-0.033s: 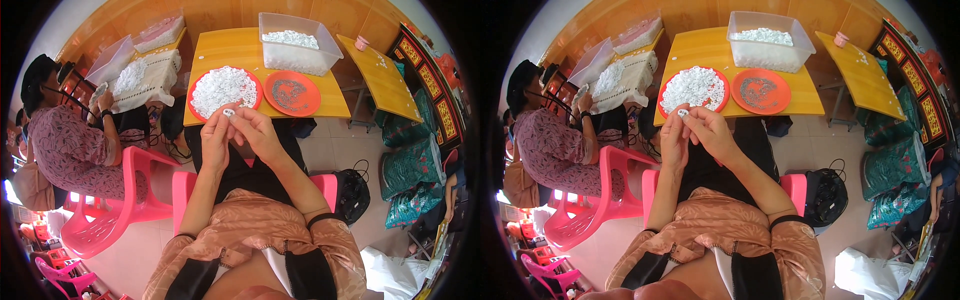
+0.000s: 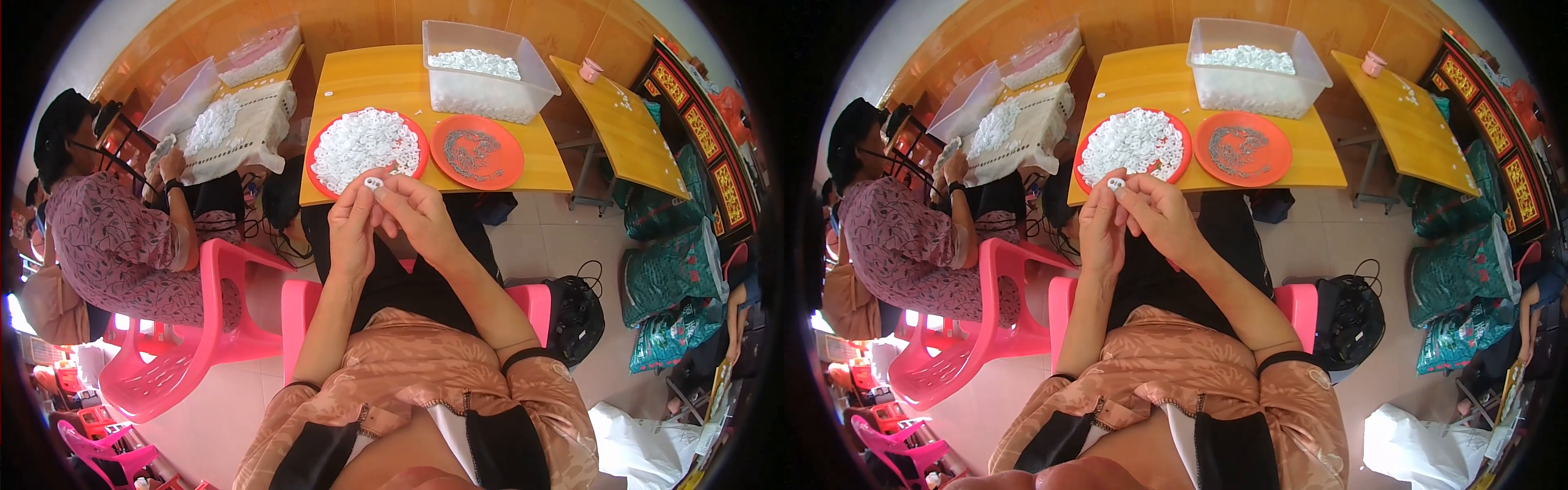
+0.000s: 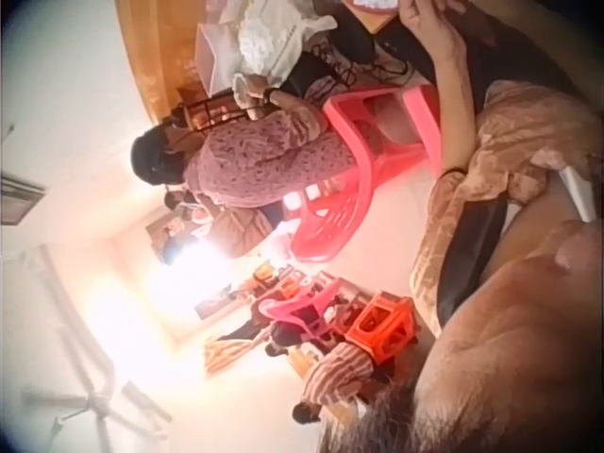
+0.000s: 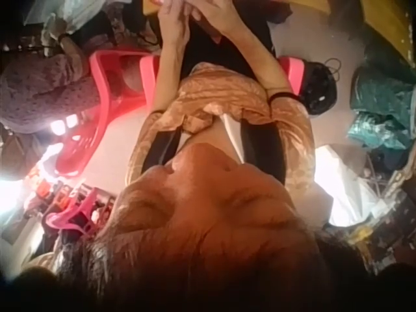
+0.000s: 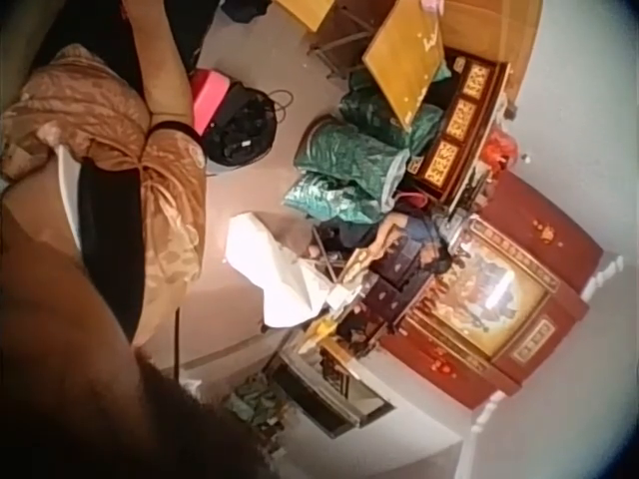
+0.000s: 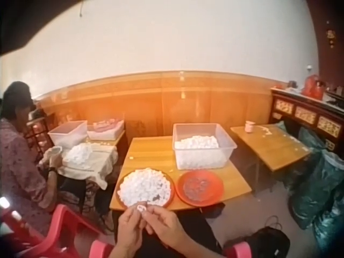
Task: Assembling small white plastic components by inserting tiny metal parts into them.
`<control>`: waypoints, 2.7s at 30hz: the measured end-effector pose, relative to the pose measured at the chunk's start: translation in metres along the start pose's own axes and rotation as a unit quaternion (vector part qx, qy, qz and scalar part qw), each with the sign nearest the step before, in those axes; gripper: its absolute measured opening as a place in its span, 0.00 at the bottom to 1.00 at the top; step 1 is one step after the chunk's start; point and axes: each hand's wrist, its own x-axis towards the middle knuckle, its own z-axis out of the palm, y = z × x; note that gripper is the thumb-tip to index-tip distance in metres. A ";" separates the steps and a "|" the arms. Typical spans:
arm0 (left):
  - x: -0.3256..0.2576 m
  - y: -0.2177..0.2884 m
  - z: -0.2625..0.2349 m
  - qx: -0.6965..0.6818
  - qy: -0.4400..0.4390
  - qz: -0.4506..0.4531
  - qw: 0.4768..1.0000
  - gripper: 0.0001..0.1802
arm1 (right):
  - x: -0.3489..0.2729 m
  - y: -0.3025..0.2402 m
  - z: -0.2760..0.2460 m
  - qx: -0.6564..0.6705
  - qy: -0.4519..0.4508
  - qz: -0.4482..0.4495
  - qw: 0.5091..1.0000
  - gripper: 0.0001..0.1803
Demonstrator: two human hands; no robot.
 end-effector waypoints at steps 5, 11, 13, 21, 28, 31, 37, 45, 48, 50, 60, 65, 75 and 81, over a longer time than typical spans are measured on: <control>0.002 -0.005 -0.002 -0.002 0.043 -0.001 0.999 0.17 | 0.000 0.003 0.001 -0.115 0.019 -0.049 0.992 0.10; -0.002 0.000 -0.001 0.037 0.007 -0.004 0.999 0.16 | -0.004 -0.005 0.002 -0.167 0.028 -0.059 0.984 0.10; -0.001 -0.001 -0.005 0.091 -0.003 0.015 0.996 0.15 | -0.004 -0.011 0.001 -0.104 0.016 -0.012 0.994 0.11; -0.003 0.003 -0.002 0.118 -0.017 0.076 0.990 0.13 | -0.007 -0.024 0.001 -0.059 -0.023 0.035 0.997 0.14; -0.009 0.006 0.007 0.043 -0.008 0.078 0.996 0.14 | -0.009 -0.023 0.000 -0.301 -0.031 -0.162 0.939 0.09; -0.013 0.006 0.008 0.049 -0.015 0.098 0.994 0.16 | -0.010 -0.020 0.001 -0.387 -0.006 -0.273 0.880 0.08; -0.017 -0.004 0.000 0.078 -0.017 0.160 0.984 0.24 | -0.011 -0.024 0.006 -0.439 0.009 -0.342 0.831 0.10; -0.022 -0.005 0.009 0.127 0.004 0.185 0.974 0.26 | -0.009 -0.020 0.004 -0.477 0.023 -0.384 0.790 0.11; -0.024 -0.004 0.017 0.127 0.001 0.195 0.973 0.24 | -0.005 -0.012 0.000 -0.478 0.026 -0.431 0.765 0.10; -0.026 -0.004 0.023 0.114 0.006 0.191 0.975 0.23 | -0.006 -0.013 -0.001 -0.481 0.024 -0.430 0.764 0.10; -0.032 -0.005 0.033 0.056 0.066 0.150 0.985 0.22 | -0.006 -0.008 0.005 -0.505 0.043 -0.413 0.757 0.09; -0.035 -0.003 0.037 0.027 0.067 0.136 0.988 0.22 | -0.008 -0.008 0.005 -0.501 0.041 -0.415 0.759 0.08; -0.036 0.002 0.038 0.028 0.071 0.118 0.990 0.19 | -0.010 -0.005 0.007 -0.498 0.033 -0.397 0.771 0.09; -0.034 -0.001 0.043 0.004 0.114 0.101 0.988 0.19 | -0.010 -0.002 0.008 -0.437 -0.001 -0.351 0.828 0.13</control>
